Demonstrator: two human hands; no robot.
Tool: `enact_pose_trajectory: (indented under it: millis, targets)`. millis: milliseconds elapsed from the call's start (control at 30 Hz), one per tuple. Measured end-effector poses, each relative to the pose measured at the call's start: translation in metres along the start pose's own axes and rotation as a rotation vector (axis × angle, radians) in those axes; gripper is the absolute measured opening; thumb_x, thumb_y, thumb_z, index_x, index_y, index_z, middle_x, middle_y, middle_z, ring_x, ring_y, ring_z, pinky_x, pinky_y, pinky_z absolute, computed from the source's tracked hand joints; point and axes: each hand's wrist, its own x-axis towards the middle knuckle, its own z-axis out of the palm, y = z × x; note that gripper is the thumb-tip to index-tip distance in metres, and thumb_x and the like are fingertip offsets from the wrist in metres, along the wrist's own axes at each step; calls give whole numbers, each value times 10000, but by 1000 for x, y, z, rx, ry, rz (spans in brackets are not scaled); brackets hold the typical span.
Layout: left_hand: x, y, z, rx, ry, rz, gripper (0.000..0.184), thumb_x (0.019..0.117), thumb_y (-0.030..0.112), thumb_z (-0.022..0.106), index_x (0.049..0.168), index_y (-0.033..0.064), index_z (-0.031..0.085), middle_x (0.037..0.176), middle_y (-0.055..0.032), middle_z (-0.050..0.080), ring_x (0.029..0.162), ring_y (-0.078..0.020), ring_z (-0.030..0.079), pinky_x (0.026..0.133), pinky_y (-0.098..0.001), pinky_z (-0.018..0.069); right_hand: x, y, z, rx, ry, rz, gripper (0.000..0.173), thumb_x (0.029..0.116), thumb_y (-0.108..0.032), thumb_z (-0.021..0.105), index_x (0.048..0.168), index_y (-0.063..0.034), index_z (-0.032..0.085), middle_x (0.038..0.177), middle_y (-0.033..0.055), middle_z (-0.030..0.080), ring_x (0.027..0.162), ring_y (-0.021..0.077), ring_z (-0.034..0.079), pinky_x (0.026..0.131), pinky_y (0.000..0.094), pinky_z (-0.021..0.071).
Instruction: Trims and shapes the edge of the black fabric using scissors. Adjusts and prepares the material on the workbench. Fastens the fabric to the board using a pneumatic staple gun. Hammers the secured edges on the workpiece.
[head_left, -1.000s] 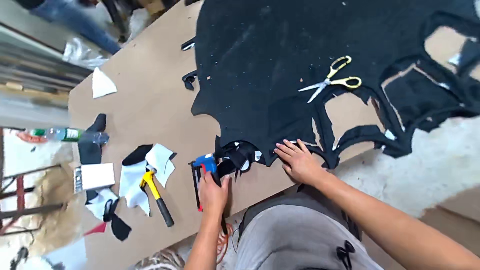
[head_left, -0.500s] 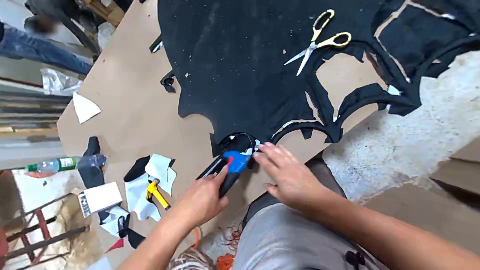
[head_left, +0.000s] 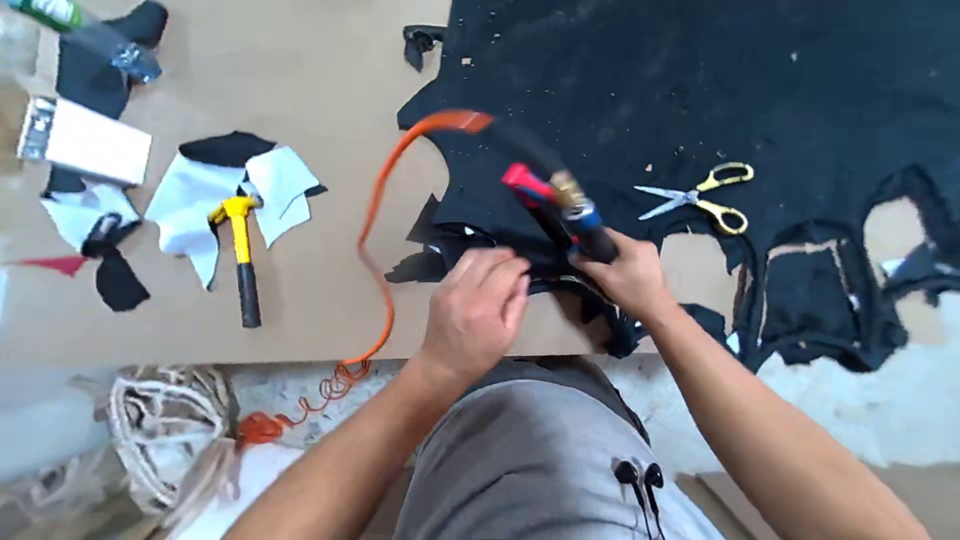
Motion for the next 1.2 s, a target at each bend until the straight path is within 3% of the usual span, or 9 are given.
enact_pose_trajectory:
  millis: [33,100,167,233,433,600,700,1000,1200]
  targets:
    - [-18,-11,18,-41,-61,-248,193,993,217,653,1094,88,754,1061,-52,741,991,-163,713,876,-386,614,-4,13,1,154,-27,108,381,868,-447,788,1150,-195,747,947,50,754,872,220,723,774,546,587]
    - [-45,-34,61,-167,-257,-715,264,1004,315,655,1111,88,737,1012,-91,749,942,-245,730,878,-539,599,-20,36,5,407,-127,214,400,839,-424,814,1166,-204,744,1032,-9,776,960,150,741,862,462,629]
    - [-51,-48,97,-242,-326,-909,361,982,418,675,1094,81,737,947,-121,751,923,-308,728,877,-617,570,-29,42,9,482,-188,181,370,826,-363,824,1139,-179,751,1026,-7,784,953,148,749,851,434,643]
    - [-44,-44,116,-248,-349,-980,411,968,458,684,1087,67,724,910,-139,734,911,-337,713,859,-631,556,-36,40,14,408,-196,107,322,821,-354,827,1095,-197,765,975,-38,783,892,100,743,799,385,636]
    - [-25,-48,122,-180,-378,-1055,397,914,450,732,1044,75,750,985,-186,730,972,-388,702,863,-675,537,-39,37,32,327,-239,-131,312,863,-327,799,1141,-194,751,1015,-65,779,914,46,731,808,330,631]
    - [-19,-55,120,-255,-447,-1119,390,926,442,737,996,58,719,787,-111,726,684,-267,718,704,-542,608,-27,34,28,422,-180,-226,362,877,-215,802,1217,-122,720,1122,-13,774,1044,101,732,924,358,627]
    - [-19,-56,122,-254,-441,-1129,374,916,436,741,1003,73,713,762,-96,720,646,-252,714,673,-521,617,-11,33,35,331,-224,-267,339,883,-255,792,1196,-143,726,1098,-34,775,1022,66,728,909,338,625]
    - [-20,-60,120,-242,-460,-1077,354,914,438,740,983,92,715,773,-89,715,647,-240,707,657,-505,611,-14,32,44,324,-261,-336,337,887,-208,785,1202,-106,720,1117,1,775,1036,100,735,919,345,629]
    - [-21,-58,121,-208,-476,-1051,372,915,427,717,981,60,717,875,-164,717,786,-337,718,734,-607,585,-23,26,49,153,-212,-350,277,884,-249,770,1135,-135,742,1061,-19,775,962,55,731,855,322,630]
